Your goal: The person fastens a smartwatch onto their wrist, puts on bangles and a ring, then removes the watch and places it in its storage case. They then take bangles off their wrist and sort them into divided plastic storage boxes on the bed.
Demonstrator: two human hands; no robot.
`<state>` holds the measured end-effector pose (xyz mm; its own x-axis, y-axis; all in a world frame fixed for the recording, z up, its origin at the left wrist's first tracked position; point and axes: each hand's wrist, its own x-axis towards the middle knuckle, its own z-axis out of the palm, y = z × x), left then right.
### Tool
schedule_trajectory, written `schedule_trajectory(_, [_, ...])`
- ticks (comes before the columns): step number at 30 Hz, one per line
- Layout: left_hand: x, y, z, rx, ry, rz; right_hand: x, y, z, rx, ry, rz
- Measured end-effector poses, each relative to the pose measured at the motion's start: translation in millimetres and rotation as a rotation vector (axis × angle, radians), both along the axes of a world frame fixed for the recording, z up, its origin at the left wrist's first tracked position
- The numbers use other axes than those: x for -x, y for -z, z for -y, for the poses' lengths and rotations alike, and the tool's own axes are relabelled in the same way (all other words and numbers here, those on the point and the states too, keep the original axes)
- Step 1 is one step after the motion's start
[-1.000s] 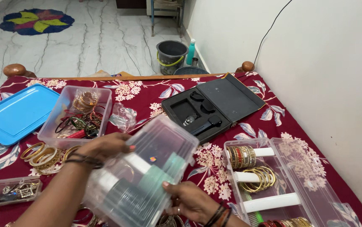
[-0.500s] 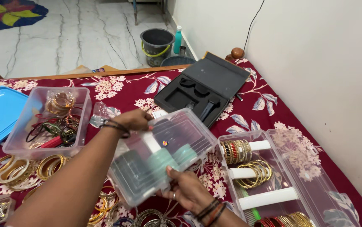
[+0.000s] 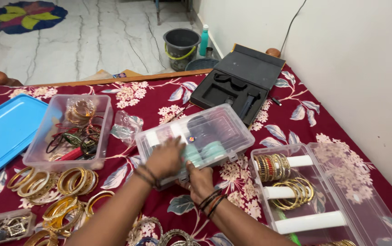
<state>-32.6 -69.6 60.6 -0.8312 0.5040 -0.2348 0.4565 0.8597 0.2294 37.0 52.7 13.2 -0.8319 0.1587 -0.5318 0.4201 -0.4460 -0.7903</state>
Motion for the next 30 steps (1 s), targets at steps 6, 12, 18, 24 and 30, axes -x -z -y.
schedule_trajectory(6, [-76,-12,-2,0.010,-0.091,0.062,-9,6,-19,0.037,-0.110,-0.004])
schedule_trajectory(12, [-100,-12,-29,0.184,-0.108,-0.252,-14,-24,-69,-0.030,0.180,0.075])
schedule_trajectory(18, [-100,-20,-27,0.283,-0.060,-0.153,-8,-39,-107,-0.051,0.227,0.025])
schedule_trajectory(24, [-90,-43,-19,0.034,-0.125,-0.366,-12,-78,-96,-0.158,0.258,-0.084])
schedule_trajectory(30, [-34,-103,53,-0.127,-0.316,-0.607,-14,-103,-81,-0.357,0.185,-0.317])
